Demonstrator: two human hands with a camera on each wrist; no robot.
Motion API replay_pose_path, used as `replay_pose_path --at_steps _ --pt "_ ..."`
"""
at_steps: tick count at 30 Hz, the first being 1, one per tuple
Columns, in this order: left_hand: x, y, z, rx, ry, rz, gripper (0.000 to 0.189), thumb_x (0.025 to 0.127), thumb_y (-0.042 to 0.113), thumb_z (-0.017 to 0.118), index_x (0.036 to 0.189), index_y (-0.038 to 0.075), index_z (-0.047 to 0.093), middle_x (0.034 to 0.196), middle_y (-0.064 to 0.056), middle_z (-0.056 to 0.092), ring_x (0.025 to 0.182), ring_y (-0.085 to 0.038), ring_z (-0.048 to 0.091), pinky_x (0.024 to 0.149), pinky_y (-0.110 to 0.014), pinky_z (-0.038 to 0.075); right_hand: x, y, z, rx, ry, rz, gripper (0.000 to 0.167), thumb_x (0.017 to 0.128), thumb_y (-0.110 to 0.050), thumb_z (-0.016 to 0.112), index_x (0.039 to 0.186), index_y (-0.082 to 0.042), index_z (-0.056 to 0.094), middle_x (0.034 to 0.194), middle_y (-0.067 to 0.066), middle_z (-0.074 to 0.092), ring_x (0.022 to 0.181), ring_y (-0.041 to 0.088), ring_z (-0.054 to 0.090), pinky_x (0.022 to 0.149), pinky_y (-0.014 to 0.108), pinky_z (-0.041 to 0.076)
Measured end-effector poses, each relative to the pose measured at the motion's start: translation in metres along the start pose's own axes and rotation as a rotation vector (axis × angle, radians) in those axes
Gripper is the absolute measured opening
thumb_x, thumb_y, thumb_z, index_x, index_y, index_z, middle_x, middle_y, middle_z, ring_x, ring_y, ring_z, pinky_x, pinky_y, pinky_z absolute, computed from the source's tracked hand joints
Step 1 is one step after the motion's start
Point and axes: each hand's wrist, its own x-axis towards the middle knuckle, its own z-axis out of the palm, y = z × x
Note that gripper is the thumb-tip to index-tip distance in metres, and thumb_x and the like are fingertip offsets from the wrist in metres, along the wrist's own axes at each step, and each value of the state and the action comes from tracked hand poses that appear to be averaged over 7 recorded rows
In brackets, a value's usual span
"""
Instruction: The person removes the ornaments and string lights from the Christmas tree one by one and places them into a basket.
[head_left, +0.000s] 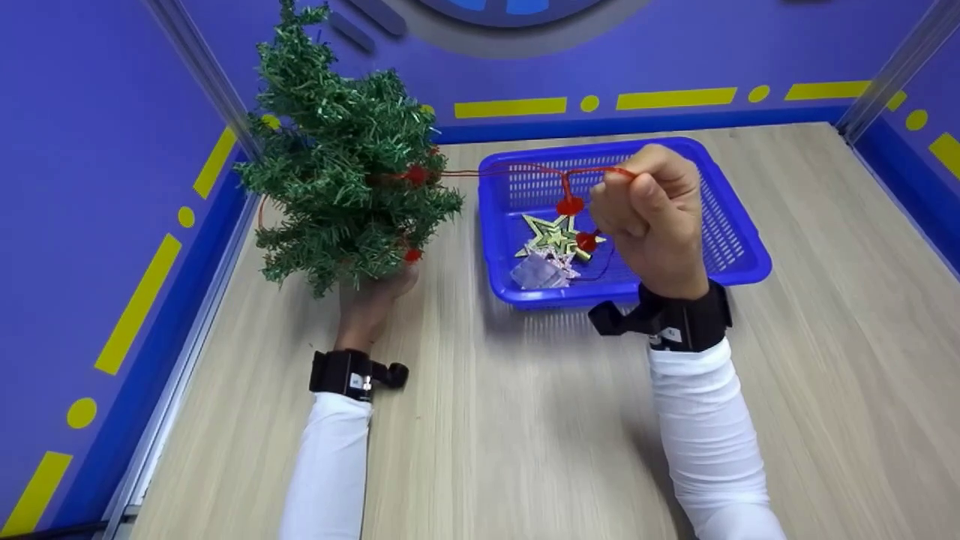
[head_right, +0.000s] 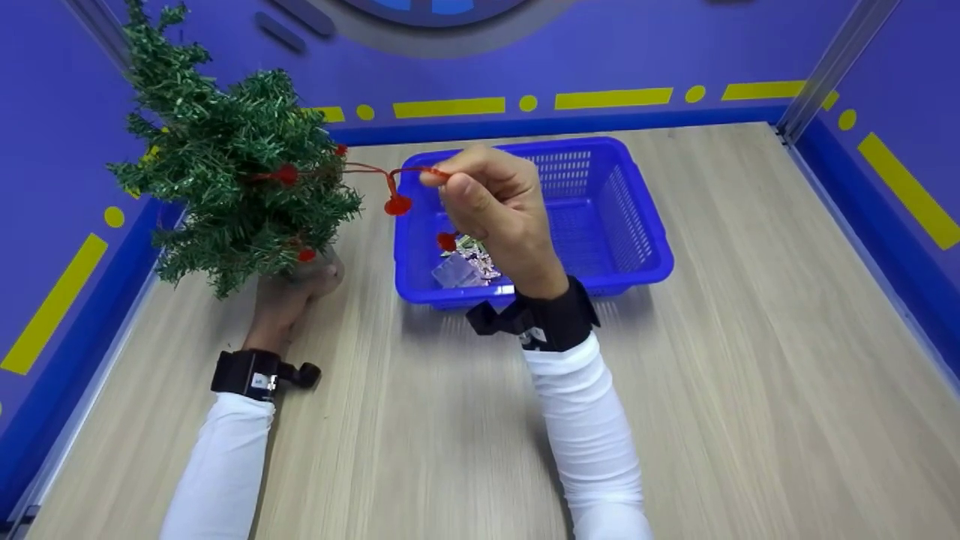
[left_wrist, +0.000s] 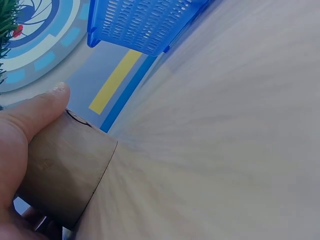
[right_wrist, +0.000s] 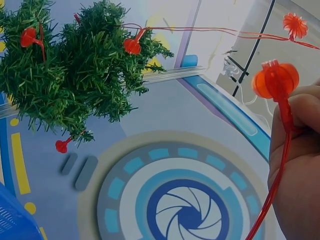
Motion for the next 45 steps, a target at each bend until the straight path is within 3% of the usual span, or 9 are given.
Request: replay_pose_path --at_steps 5,12,18,20,27,34,41,43,45 --pt "-0.003 0.002 -0.002 -0.059 0.013 -0.089 0.094 0.075 0.012 0.091 0.151 0.023 0.038 0.147 -0.003 0.050 0.137 -0.019 0.049 0.110 -0.037 0.046 -0.002 -0.003 0.005 0.012 -0.035 -0.014 0.025 0.096 -0.018 0.070 0.092 0.007 0.068 0.051 0.002 0.022 0.043 0.010 0.020 0.044 0.020 0.013" --pt "0.000 0.001 -0.005 -0.037 -0.040 -0.075 0.087 0.078 0.013 0.089 0.150 0.022 0.041 0.147 -0.003 0.052 0.139 -0.018 0.048 0.116 -0.038 0.040 -0.001 -0.001 0.008 -0.015 -0.064 0.013 0.026 0.097 -0.018 0.070 0.094 0.008 0.069 0.052 0.002 0.023 0.043 0.010 0.021 0.045 0.021 0.013" --pt "-0.001 0.006 -0.009 0.061 -0.170 -0.319 0.073 0.091 0.033 0.075 0.153 0.017 0.043 0.168 0.001 0.025 0.154 -0.017 0.023 0.127 -0.036 0.014 -0.001 0.005 -0.004 -0.067 0.007 0.026 0.027 0.094 -0.018 0.072 0.090 0.009 0.069 0.051 0.003 0.024 0.043 0.011 0.022 0.044 0.023 0.014" --pt "-0.002 0.007 -0.010 0.067 -0.172 -0.325 0.075 0.091 0.035 0.074 0.155 0.018 0.040 0.170 0.002 0.018 0.155 -0.017 0.019 0.128 -0.037 0.013 -0.001 0.008 -0.011 -0.119 0.032 0.042 0.029 0.093 -0.018 0.074 0.088 0.010 0.068 0.051 0.003 0.025 0.043 0.012 0.023 0.044 0.024 0.015" --pt "-0.002 0.004 -0.012 0.105 -0.262 -0.355 0.079 0.098 0.039 0.061 0.162 0.014 0.023 0.172 -0.004 -0.005 0.158 -0.022 0.001 0.129 -0.039 0.003 -0.005 0.008 -0.031 -0.626 -0.077 0.219 0.020 0.092 -0.007 0.063 0.083 0.010 0.069 0.061 0.001 0.057 0.048 0.010 0.035 0.043 0.025 0.023" --pt "0.002 0.006 -0.012 0.191 -0.267 -0.412 0.076 0.105 0.041 0.047 0.165 0.014 0.008 0.172 -0.004 -0.012 0.159 -0.024 -0.005 0.129 -0.040 0.003 -0.008 0.011 -0.043 -1.198 -0.218 0.554 0.027 0.088 0.001 0.054 0.086 -0.015 0.076 0.074 -0.003 0.066 0.054 0.012 0.043 0.049 0.023 0.034" --pt "0.001 0.005 -0.010 0.185 -0.246 -0.369 0.079 0.104 0.042 0.050 0.164 0.012 0.008 0.173 -0.004 -0.002 0.159 -0.023 0.003 0.129 -0.039 0.008 -0.013 0.032 -0.034 -1.273 -0.329 0.786 0.018 0.088 -0.010 0.060 0.099 -0.016 0.073 0.073 -0.001 0.057 0.061 0.015 0.045 0.054 0.028 0.036" --pt "-0.001 0.006 -0.010 0.175 -0.239 -0.364 0.082 0.103 0.043 0.052 0.164 0.012 0.008 0.172 -0.003 0.001 0.158 -0.023 0.005 0.129 -0.039 0.009 -0.014 0.038 -0.030 -1.288 -0.359 0.822 0.003 0.089 -0.020 0.068 0.088 -0.019 0.070 0.070 -0.004 0.053 0.059 0.013 0.043 0.053 0.028 0.035" --pt "-0.001 0.006 -0.010 0.163 -0.237 -0.372 0.081 0.102 0.043 0.054 0.164 0.012 0.011 0.172 -0.004 0.004 0.158 -0.024 0.008 0.129 -0.040 0.010 -0.016 0.043 -0.026 -1.323 -0.380 0.817 0.022 0.088 -0.033 0.076 0.074 -0.021 0.062 0.063 -0.006 0.047 0.056 0.011 0.040 0.052 0.028 0.033"
